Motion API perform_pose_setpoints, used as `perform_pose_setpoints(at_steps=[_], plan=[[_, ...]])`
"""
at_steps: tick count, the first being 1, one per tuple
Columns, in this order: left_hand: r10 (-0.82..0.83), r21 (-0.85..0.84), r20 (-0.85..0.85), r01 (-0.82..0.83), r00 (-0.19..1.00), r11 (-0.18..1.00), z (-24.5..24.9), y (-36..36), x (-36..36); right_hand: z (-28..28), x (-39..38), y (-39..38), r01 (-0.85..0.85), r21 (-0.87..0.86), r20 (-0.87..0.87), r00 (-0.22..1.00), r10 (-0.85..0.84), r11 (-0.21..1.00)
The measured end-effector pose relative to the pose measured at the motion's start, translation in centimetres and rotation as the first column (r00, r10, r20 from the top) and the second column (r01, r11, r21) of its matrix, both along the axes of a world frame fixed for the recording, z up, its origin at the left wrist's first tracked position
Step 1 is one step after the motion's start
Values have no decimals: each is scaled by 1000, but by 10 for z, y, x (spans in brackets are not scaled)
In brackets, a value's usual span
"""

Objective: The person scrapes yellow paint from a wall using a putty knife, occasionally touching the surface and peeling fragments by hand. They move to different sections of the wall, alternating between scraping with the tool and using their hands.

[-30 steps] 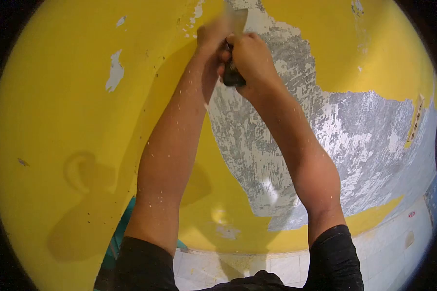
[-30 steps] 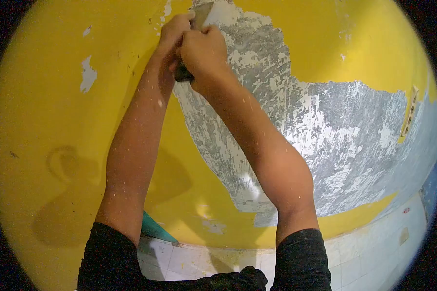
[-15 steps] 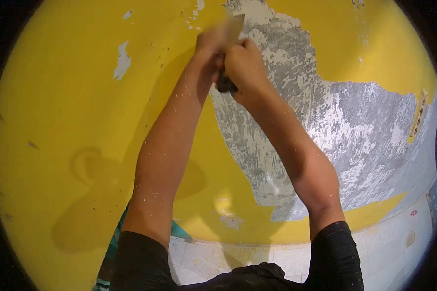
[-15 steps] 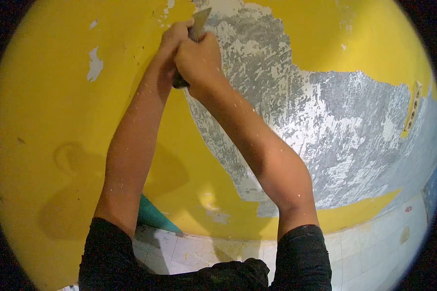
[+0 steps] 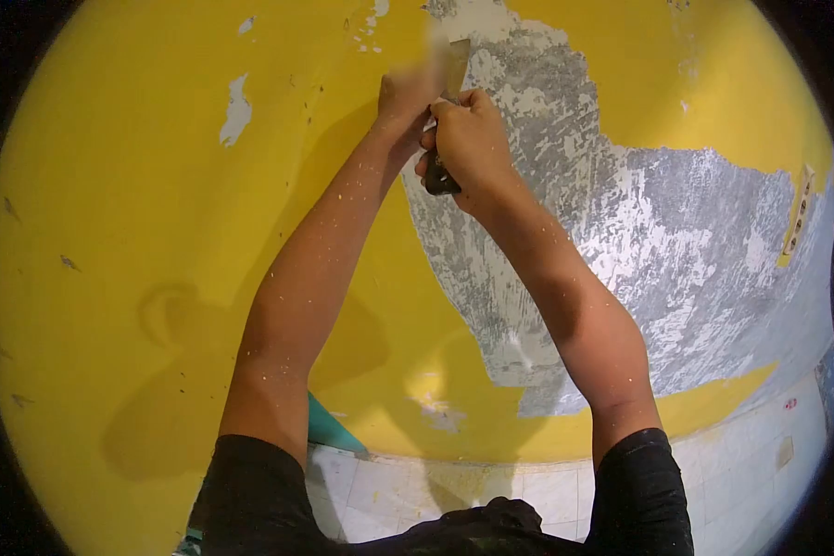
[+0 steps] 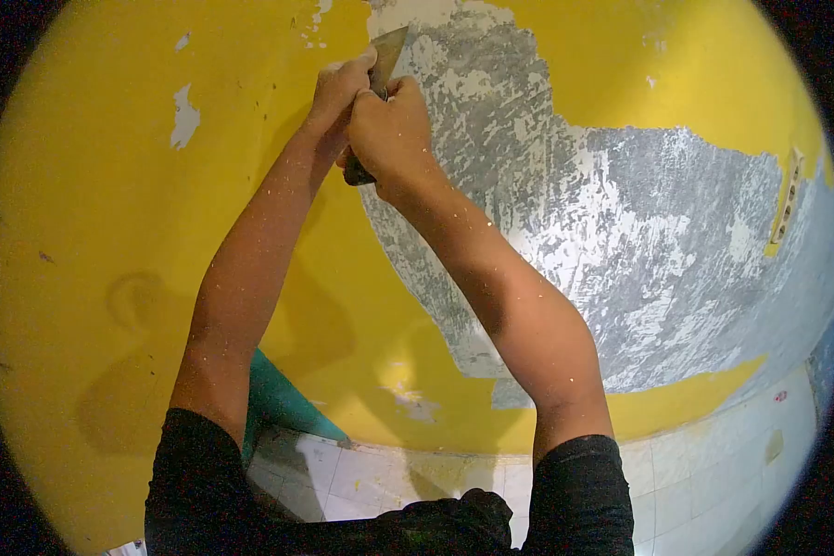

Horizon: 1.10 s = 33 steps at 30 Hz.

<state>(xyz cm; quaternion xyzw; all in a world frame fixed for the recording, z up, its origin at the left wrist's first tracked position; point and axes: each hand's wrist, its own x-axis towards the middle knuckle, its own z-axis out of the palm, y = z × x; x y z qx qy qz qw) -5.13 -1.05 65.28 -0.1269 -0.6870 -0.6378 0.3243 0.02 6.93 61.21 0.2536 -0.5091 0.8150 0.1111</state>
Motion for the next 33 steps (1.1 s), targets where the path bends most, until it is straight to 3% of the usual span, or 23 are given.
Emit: perform_pose_setpoints(at_steps=[4,6,7,10,12,13,15,17,20,22,23,24,25,26,28,29,31,32,33], plan=[[-54,44,-117,59,992,997,18,0,-17,11,-13,0,33,37,-35,999,-32,999],[140,-8,4,-140,990,990,32,0,-20,17,-17,-6,55,-25,-66,996,-57,998],[144,-5,9,-144,990,990,29,0,-21,14,-16,-7,51,-20,-62,997,-53,998],[177,-23,-71,-179,982,984,19,-4,-26,9,-8,-5,17,-41,-23,1000,-18,999],[241,-155,-126,-259,962,953,26,-6,-29,13,-9,-2,-30,-54,-5,1000,29,998],[238,-154,-126,-256,963,954,30,-7,-30,18,-11,-4,-27,-53,-5,1000,27,998],[82,-81,88,-75,993,994,41,-6,-18,28,-17,-10,-46,-125,-64,997,39,991],[93,-92,87,-85,992,992,35,-5,-15,21,-20,-12,-12,-107,-74,997,4,994],[152,-57,-62,-155,986,986,27,-6,-35,11,-16,-8,4,-93,-56,998,-9,996],[411,-273,-418,-544,810,794,31,-13,-61,17,-18,-5,-18,-87,-30,999,15,996],[412,-267,-421,-544,808,795,39,-10,-53,26,-24,-5,-11,-73,-76,997,5,997],[313,-195,-174,-345,933,918,50,-3,-34,31,-27,-5,-5,-59,-116,993,-2,998],[153,-65,66,-149,986,987,56,0,-24,32,-25,-3,-7,-56,-113,994,0,998],[155,-63,68,-151,986,987,54,-3,-31,36,-21,-1,-44,-66,-107,994,37,997],[274,-321,-133,-303,953,897,50,-8,-45,32,-17,4,-81,-80,-98,993,73,993],[271,-323,-136,-301,953,897,46,-4,-41,23,-14,7,-82,-76,-77,994,76,994],[354,-145,-123,-369,927,918,37,7,-30,21,-13,9,-78,-73,-67,995,73,994],[349,-142,-125,-365,929,920,44,3,-37,23,-13,7,-35,-45,-60,998,32,998],[323,-262,-192,-365,927,893,55,-6,-46,25,-14,5,6,-16,-50,999,-7,1000]])
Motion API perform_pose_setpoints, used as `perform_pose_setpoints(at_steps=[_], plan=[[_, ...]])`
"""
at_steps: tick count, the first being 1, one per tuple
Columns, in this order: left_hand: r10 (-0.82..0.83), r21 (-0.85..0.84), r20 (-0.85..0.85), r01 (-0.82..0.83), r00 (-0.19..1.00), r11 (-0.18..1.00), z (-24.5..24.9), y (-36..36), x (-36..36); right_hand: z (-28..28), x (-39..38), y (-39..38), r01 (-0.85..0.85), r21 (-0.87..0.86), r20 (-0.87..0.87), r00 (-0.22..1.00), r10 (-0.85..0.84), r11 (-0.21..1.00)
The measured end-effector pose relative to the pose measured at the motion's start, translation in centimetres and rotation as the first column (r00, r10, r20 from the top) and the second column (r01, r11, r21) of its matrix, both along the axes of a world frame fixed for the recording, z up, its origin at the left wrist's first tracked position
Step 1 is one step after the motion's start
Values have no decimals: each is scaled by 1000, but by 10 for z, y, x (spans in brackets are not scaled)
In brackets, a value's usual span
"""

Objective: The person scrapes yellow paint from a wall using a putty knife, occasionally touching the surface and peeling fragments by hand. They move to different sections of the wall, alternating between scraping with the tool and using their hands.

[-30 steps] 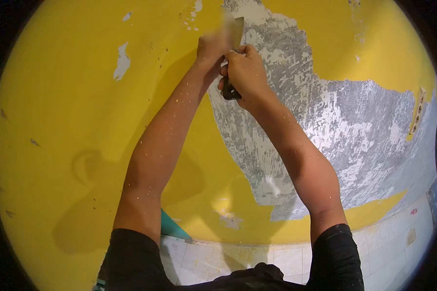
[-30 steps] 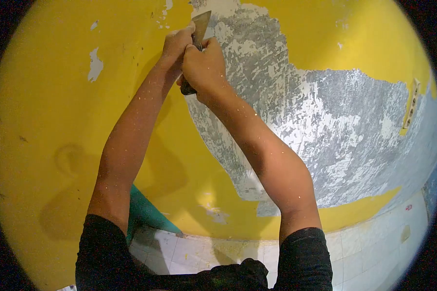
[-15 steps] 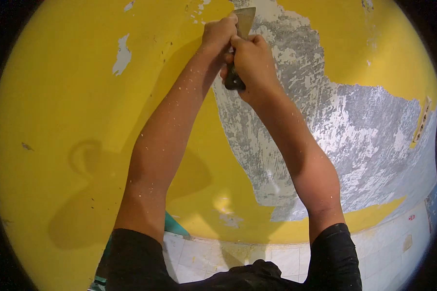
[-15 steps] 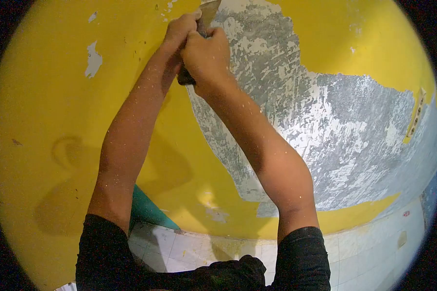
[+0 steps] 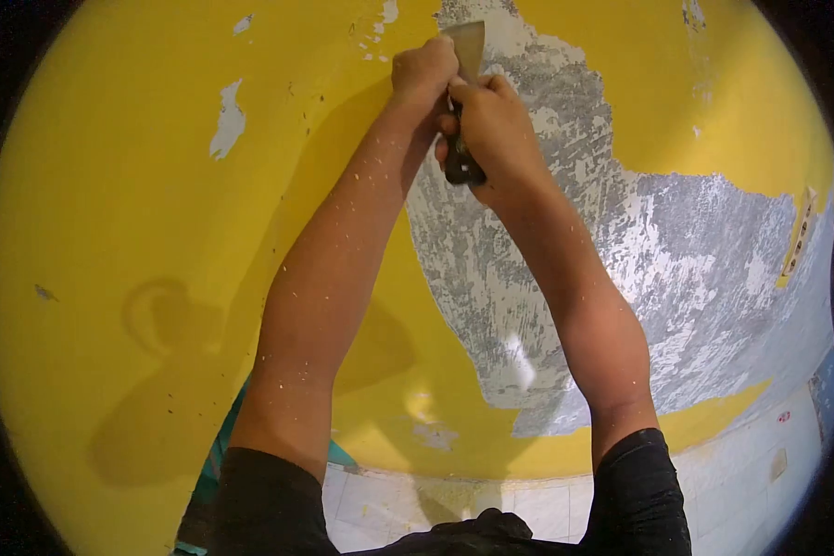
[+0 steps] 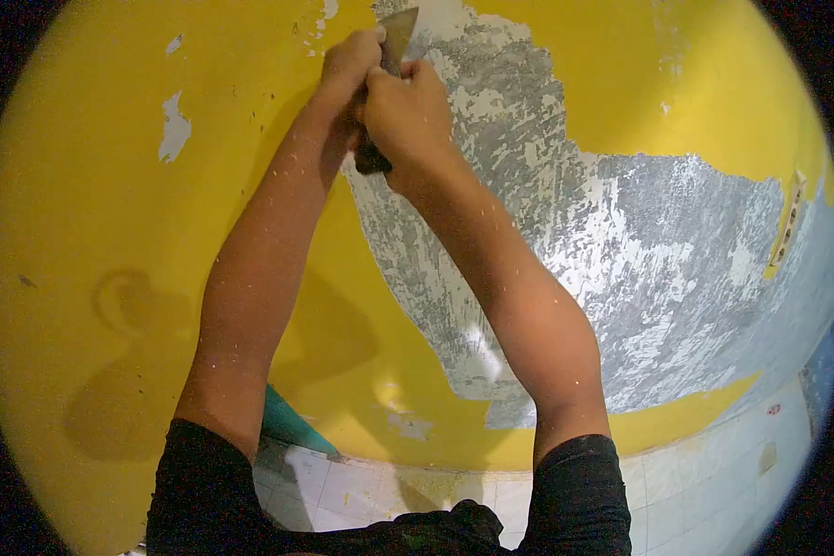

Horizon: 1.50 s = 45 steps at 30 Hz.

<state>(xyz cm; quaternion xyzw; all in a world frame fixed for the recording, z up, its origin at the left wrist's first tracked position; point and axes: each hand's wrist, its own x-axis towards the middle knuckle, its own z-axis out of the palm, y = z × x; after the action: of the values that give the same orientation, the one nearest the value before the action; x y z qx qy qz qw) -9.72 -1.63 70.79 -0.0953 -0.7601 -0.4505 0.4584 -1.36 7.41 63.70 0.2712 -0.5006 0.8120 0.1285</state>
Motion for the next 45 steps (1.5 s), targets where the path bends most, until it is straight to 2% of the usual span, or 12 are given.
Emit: perform_pose_setpoints(at_steps=[2,4,10,16,22,24,35,39,40,42,43,45], plan=[[-5,-136,-6,4,1000,991,1,-5,-5,11,-11,-6,11,-4,-46,999,-12,1000],[-252,251,91,223,963,942,1,0,6,12,-14,-7,24,-13,-100,995,-25,1000],[-88,215,67,71,994,974,-12,-1,-7,-4,-3,-1,-79,-16,-17,997,78,997],[-112,120,209,88,972,989,-6,-2,-3,1,-5,0,-45,6,-93,995,45,999],[142,-180,48,-132,989,975,-1,-1,6,9,-15,-5,15,-2,-79,997,-15,1000],[-167,214,149,133,975,968,7,3,11,10,-18,-8,34,6,-106,994,-33,999],[34,244,110,-60,993,968,14,5,4,13,-15,-3,-71,-39,-109,992,67,997],[-365,211,-130,386,922,898,-89,-11,19,-61,-15,16,212,266,-229,961,-152,940],[-232,183,70,216,970,959,-133,-15,48,-109,-8,27,301,368,-320,929,-184,880],[-255,157,20,249,967,956,-271,-47,60,-230,8,50,418,543,-419,887,-196,729],[-224,221,282,164,933,961,-335,-54,88,-296,22,66,208,783,-143,977,-156,585],[224,-143,647,-173,729,975,-510,-83,133,-461,58,105,122,831,54,953,-297,542]])
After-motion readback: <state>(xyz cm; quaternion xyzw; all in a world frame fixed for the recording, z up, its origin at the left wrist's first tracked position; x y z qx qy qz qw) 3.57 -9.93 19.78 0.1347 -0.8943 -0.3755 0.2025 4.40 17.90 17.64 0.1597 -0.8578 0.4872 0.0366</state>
